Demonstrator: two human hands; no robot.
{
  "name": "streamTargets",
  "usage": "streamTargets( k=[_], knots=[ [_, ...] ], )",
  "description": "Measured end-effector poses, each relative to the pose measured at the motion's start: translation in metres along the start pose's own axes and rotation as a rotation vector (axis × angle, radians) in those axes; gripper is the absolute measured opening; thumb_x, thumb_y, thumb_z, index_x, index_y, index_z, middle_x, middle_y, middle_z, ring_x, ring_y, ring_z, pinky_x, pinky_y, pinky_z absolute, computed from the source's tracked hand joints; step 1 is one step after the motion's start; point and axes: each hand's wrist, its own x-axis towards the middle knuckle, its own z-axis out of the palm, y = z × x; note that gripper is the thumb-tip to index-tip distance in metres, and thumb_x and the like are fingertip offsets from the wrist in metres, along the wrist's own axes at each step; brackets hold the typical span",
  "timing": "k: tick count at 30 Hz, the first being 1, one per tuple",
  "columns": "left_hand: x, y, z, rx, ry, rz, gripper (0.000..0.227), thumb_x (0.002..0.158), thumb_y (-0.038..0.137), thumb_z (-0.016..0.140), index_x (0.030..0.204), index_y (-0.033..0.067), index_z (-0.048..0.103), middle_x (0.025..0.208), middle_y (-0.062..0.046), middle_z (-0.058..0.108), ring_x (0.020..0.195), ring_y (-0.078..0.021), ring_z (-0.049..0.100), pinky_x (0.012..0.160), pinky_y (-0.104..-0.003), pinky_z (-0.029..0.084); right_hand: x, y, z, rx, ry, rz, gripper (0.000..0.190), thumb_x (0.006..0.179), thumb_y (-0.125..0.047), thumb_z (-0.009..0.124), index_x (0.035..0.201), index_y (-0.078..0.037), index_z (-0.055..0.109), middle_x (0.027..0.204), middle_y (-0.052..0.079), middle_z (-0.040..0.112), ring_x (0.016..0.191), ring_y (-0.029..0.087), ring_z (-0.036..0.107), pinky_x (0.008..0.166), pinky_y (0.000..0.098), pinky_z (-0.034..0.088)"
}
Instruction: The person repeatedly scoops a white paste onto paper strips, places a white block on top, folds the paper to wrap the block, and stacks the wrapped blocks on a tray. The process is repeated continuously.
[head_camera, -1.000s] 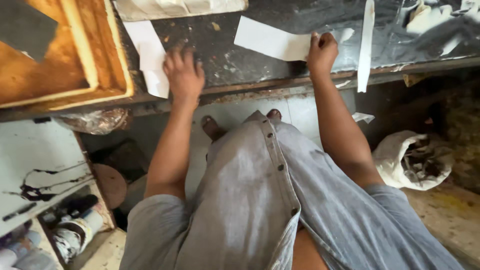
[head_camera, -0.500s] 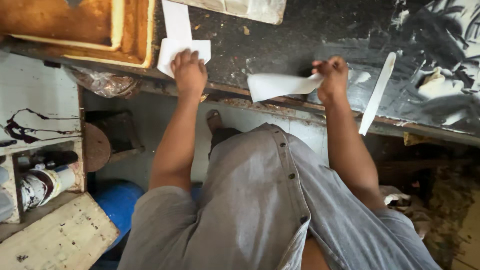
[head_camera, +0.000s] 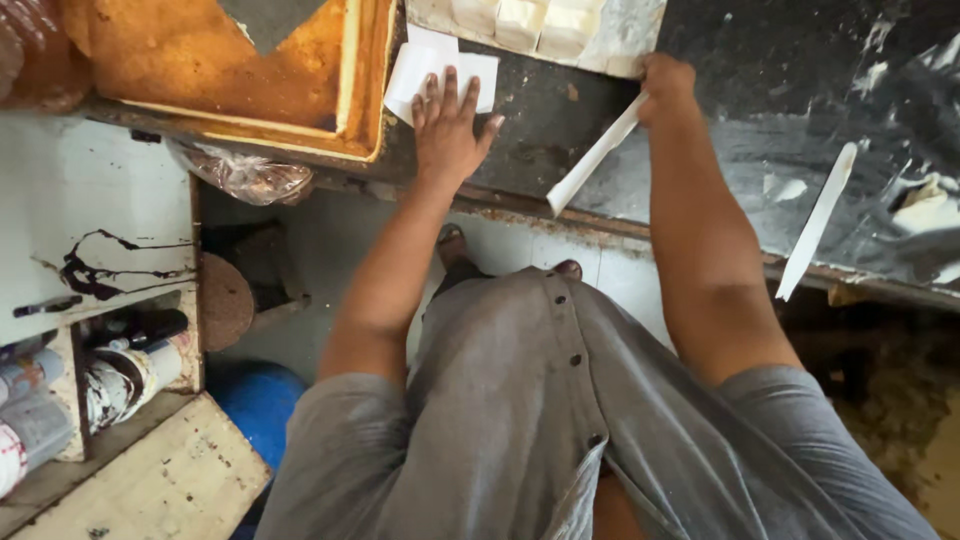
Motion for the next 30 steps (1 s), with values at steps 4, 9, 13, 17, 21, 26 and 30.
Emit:
streamTargets(
  k=[4,9,13,17,21,26,30],
  knots=[
    [0.011,-0.001,-0.004,-0.008,-0.025,-0.021,0.075,0.099,0.066,0.047,0.157,0.0195,0.041,0.165,-0.022,0.024,0.152,-0.0454,0.021,0.120,-0.062,0.017,-0.003,-0.005,-0.009,0.139,-0.049,-0.013,0.016,0.082,0.003,0.071,0.094,0.001,0.062,0.074,0.011,0.060,0.062,0.022,0.057,0.057,0.0414,0.050],
    [0.035,0.002,-0.009,0.029,-0.106,-0.058,0.078,0.099,0.071,0.039,0.158,0.0199,0.037,0.162,-0.023,0.026,0.146,-0.0492,0.026,0.117,-0.062,0.020,-0.020,-0.009,-0.011,0.133,-0.122,-0.133,0.024,0.083,0.005,0.073,0.104,0.005,0.061,0.078,0.010,0.060,0.062,0.019,0.050,0.055,0.0358,0.039],
    [0.043,0.005,-0.013,0.082,-0.159,-0.060,0.079,0.100,0.071,0.037,0.159,0.0182,0.036,0.161,-0.023,0.029,0.144,-0.0489,0.031,0.114,-0.060,0.025,-0.035,-0.014,-0.002,0.082,-0.034,-0.147,0.023,0.082,0.003,0.074,0.102,0.000,0.063,0.077,0.006,0.062,0.060,0.014,0.050,0.054,0.0334,0.041],
    [0.042,0.009,-0.009,0.079,-0.110,-0.083,0.080,0.098,0.071,0.039,0.157,0.0173,0.037,0.160,-0.024,0.028,0.142,-0.0482,0.032,0.113,-0.060,0.025,-0.044,-0.010,-0.002,0.072,-0.112,-0.119,0.009,0.085,0.000,0.074,0.094,0.003,0.073,0.074,0.006,0.060,0.059,0.016,0.049,0.055,0.0339,0.037],
    [0.043,0.004,0.003,0.095,-0.032,-0.054,0.077,0.099,0.068,0.041,0.154,0.0138,0.042,0.160,-0.025,0.031,0.141,-0.0489,0.032,0.114,-0.059,0.025,-0.052,-0.007,-0.006,-0.088,-0.104,-0.206,0.006,0.084,-0.003,0.075,0.088,-0.003,0.069,0.073,0.003,0.057,0.061,0.015,0.047,0.055,0.0344,0.037],
    [0.032,0.002,0.005,0.001,0.156,0.034,0.066,0.104,0.056,0.061,0.147,0.0068,0.051,0.161,-0.025,0.039,0.147,-0.0454,0.037,0.118,-0.057,0.030,-0.053,0.002,-0.031,-0.313,-0.024,-0.395,0.007,0.083,-0.003,0.076,0.085,-0.007,0.071,0.080,0.004,0.067,0.069,0.013,0.058,0.060,0.0295,0.045],
    [-0.004,0.073,0.024,-0.598,-0.027,0.256,0.089,0.080,0.050,0.086,0.145,0.0037,0.047,0.142,-0.025,0.052,0.134,-0.0420,0.049,0.111,-0.053,0.039,-0.030,0.007,-0.091,0.125,-0.087,-0.479,0.009,0.087,0.003,0.067,0.087,-0.006,0.068,0.082,0.005,0.072,0.072,0.015,0.064,0.065,0.0284,0.051]
  ],
)
